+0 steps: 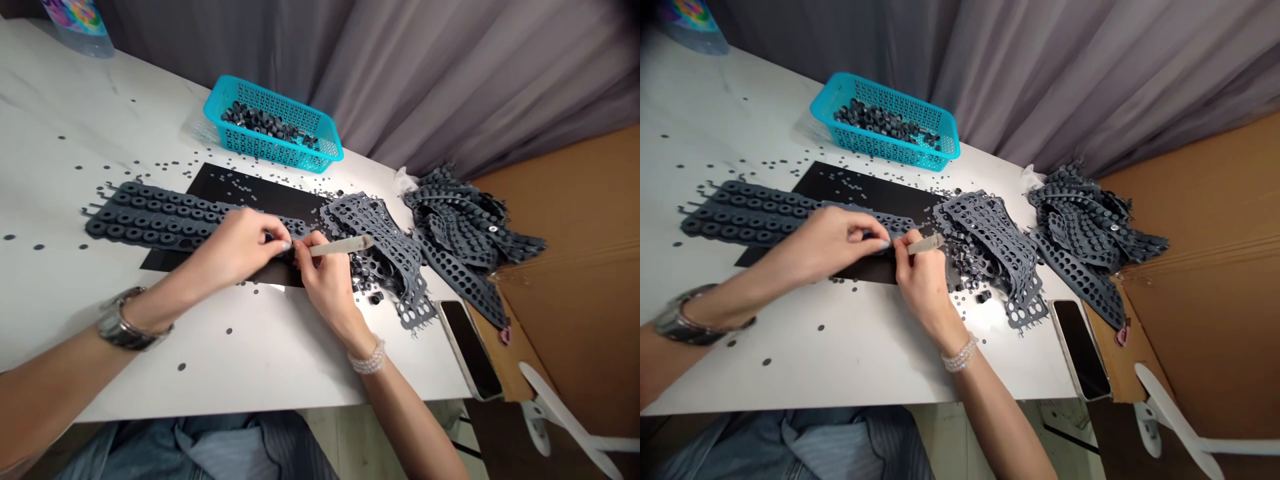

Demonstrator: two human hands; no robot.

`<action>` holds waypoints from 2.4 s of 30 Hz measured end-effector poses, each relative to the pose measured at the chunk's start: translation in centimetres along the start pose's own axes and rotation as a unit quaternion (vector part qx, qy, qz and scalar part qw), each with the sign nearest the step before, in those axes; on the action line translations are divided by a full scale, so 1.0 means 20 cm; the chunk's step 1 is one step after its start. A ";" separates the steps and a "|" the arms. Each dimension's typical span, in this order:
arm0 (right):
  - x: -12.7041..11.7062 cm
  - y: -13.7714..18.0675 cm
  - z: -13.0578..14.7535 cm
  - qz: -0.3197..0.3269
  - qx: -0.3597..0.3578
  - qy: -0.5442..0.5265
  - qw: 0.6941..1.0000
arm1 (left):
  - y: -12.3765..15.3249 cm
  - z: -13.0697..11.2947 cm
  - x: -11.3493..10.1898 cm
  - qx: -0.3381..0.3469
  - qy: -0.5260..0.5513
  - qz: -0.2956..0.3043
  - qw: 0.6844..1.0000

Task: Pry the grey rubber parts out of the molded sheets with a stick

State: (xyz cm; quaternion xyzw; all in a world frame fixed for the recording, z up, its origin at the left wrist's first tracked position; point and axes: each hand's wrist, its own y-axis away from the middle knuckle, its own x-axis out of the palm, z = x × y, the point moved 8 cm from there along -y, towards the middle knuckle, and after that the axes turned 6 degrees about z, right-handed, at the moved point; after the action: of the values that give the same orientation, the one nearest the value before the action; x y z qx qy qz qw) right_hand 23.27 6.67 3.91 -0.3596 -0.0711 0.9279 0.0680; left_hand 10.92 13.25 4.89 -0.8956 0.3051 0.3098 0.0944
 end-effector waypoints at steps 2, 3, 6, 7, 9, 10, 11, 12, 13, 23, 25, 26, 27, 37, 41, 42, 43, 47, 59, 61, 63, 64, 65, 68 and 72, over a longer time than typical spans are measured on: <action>0.00 0.00 -0.03 -0.001 0.022 -0.037 0.999 | -0.01 0.10 -0.09 -0.070 0.150 -0.045 0.985; 0.00 0.00 -0.05 -0.006 0.031 -0.061 0.998 | -0.02 0.15 -0.11 -0.096 0.238 -0.055 0.965; -0.04 0.00 -0.08 -0.050 0.047 -0.141 0.988 | -0.04 0.24 -0.06 -0.151 0.463 -0.006 0.873; -0.06 0.00 -0.09 -0.071 0.049 -0.164 0.983 | -0.05 0.24 -0.03 -0.163 0.513 0.017 0.843; -0.10 0.01 -0.10 -0.102 0.051 -0.195 0.974 | -0.04 0.24 0.03 -0.185 0.579 0.038 0.793; -0.11 0.00 -0.10 -0.111 0.050 -0.203 0.972 | -0.04 0.23 0.05 -0.194 0.601 0.040 0.774; -0.12 0.00 -0.10 -0.116 0.051 -0.207 0.970 | -0.04 0.22 0.07 -0.201 0.620 0.040 0.757; -0.13 0.00 -0.10 -0.119 0.053 -0.210 0.969 | -0.04 0.20 0.08 -0.207 0.637 0.039 0.742; -0.13 0.00 -0.10 -0.120 0.055 -0.212 0.968 | -0.03 0.19 0.09 -0.213 0.653 0.038 0.726; -0.08 0.00 -0.11 -0.103 0.062 -0.228 0.966 | -0.03 0.18 0.08 -0.194 0.704 0.028 0.683; -0.08 -0.02 -0.10 -0.102 0.058 -0.251 0.961 | -0.03 0.19 0.07 -0.202 0.716 0.012 0.668; -0.08 -0.03 -0.10 -0.101 0.055 -0.264 0.958 | -0.03 0.19 0.07 -0.204 0.725 0.009 0.657; -0.07 -0.04 -0.09 -0.096 0.052 -0.274 0.956 | -0.03 0.19 0.07 -0.203 0.735 0.011 0.647; 0.02 -0.04 -0.09 -0.015 0.049 -0.190 0.980 | 0.00 0.12 -0.02 -0.120 0.415 0.058 0.900; 0.03 -0.03 -0.10 0.002 0.047 -0.181 0.982 | -0.01 0.08 -0.02 -0.031 0.053 0.048 0.997; 0.03 -0.02 -0.10 0.006 0.047 -0.177 0.983 | -0.01 0.07 -0.01 -0.006 -0.020 0.043 0.999; 0.04 -0.02 -0.09 0.009 0.045 -0.173 0.984 | -0.01 0.06 0.01 0.015 -0.074 0.043 0.996; 0.04 -0.03 -0.07 0.014 0.029 -0.151 0.988 | 0.00 0.05 0.08 0.065 -0.164 0.047 0.983; 0.05 -0.03 0.01 0.022 -0.020 -0.031 0.999 | 0.02 0.01 0.12 0.064 -0.212 0.039 0.974; 0.05 -0.03 0.05 0.019 -0.033 0.008 0.999 | 0.01 0.01 0.11 0.071 -0.179 0.038 0.980; 0.05 -0.03 0.08 0.014 -0.038 0.039 0.998 | 0.00 0.02 0.09 0.081 -0.144 0.031 0.986; 0.05 -0.04 0.09 0.012 -0.037 0.046 0.998 | -0.01 0.02 0.07 0.083 -0.122 0.031 0.989; 0.05 -0.04 0.09 0.011 -0.035 0.046 0.998 | -0.01 0.03 0.05 0.078 -0.095 0.034 0.992; 0.05 -0.03 0.06 0.010 -0.026 0.018 0.999 | -0.02 0.08 -0.06 0.016 0.031 0.030 0.999; 0.04 -0.02 -0.01 -0.007 0.009 -0.078 0.997 | -0.01 0.20 -0.15 -0.119 0.289 -0.011 0.950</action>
State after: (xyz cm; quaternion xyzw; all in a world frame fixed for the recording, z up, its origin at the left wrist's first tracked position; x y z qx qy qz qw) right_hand 22.85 7.25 3.43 -0.2846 -0.0707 0.9533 0.0720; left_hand 7.11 16.36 3.53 -0.9548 0.2702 0.0706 -0.1019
